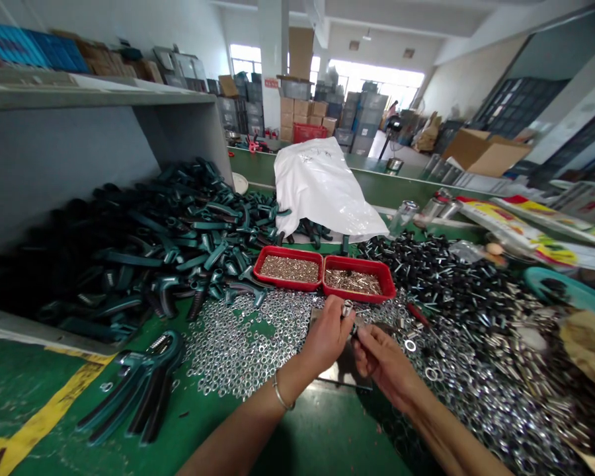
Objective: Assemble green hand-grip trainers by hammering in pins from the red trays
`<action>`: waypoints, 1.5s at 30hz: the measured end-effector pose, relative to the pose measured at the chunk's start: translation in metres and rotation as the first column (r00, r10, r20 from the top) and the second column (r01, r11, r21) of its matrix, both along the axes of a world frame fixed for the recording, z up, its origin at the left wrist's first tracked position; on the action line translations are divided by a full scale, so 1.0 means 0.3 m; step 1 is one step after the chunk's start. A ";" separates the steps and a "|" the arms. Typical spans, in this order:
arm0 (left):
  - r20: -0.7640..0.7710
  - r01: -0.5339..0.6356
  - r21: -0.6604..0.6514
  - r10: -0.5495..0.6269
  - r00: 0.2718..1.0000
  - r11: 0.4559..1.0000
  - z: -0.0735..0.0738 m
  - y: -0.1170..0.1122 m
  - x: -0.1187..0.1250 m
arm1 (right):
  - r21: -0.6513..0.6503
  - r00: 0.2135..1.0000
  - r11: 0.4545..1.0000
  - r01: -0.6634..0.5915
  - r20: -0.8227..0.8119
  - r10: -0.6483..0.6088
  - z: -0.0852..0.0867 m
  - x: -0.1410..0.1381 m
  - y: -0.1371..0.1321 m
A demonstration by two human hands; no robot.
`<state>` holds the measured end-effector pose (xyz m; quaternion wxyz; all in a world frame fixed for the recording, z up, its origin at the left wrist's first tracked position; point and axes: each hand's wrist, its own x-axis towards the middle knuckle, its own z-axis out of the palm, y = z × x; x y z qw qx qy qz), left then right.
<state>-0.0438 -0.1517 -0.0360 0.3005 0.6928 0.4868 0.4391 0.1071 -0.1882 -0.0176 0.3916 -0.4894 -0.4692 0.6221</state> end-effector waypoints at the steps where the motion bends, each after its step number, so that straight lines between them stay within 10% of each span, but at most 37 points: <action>1: -0.052 0.034 0.021 -0.032 0.998 0.999 0.010 -0.005 -0.005 | -0.105 0.995 0.994 -0.032 -0.095 0.022 -0.001 0.001 -0.008; 6: -0.346 0.234 -0.138 -0.269 0.899 0.962 0.016 -0.027 -0.012 | -0.086 0.953 0.972 -0.218 0.198 0.231 -0.017 0.077 -0.027; 11: -0.615 0.247 -0.145 -0.283 0.736 0.958 0.027 0.010 0.031 | 0.393 0.816 0.897 -0.203 0.575 -0.067 -0.074 0.195 -0.023; 18: -0.824 0.010 -0.163 -0.142 0.549 0.987 0.166 0.321 0.136 | 0.477 0.808 0.873 -0.103 0.552 -0.206 -0.160 0.286 -0.006; 24: -0.859 -0.067 -0.335 -0.276 0.431 0.940 0.120 0.496 0.214 | 0.499 0.824 0.860 -0.111 0.529 -0.201 -0.178 0.306 -0.003; 30: -0.821 -0.033 -0.210 -0.158 0.549 0.977 0.146 0.485 0.211 | 0.503 0.835 0.858 -0.106 0.513 -0.197 -0.191 0.314 0.009; 35: -0.641 0.041 -0.049 -0.063 0.765 0.998 0.167 0.325 0.143 | 0.510 0.815 0.850 -0.129 0.543 -0.202 -0.143 0.339 -0.007; 38: -0.354 0.037 -0.171 -0.096 0.930 0.985 0.091 0.160 0.069 | 0.535 0.617 0.804 -0.260 0.732 -0.287 -0.119 0.360 -0.054; 41: -0.183 -0.022 -0.322 -0.040 0.982 0.947 -0.010 0.032 0.007 | 0.365 0.391 0.871 -0.330 0.892 -0.226 -0.129 0.372 -0.087; 45: -0.177 -0.075 -0.334 0.016 0.984 0.940 -0.079 -0.014 -0.016 | 0.086 0.428 0.949 -0.304 0.902 0.055 -0.139 0.397 -0.035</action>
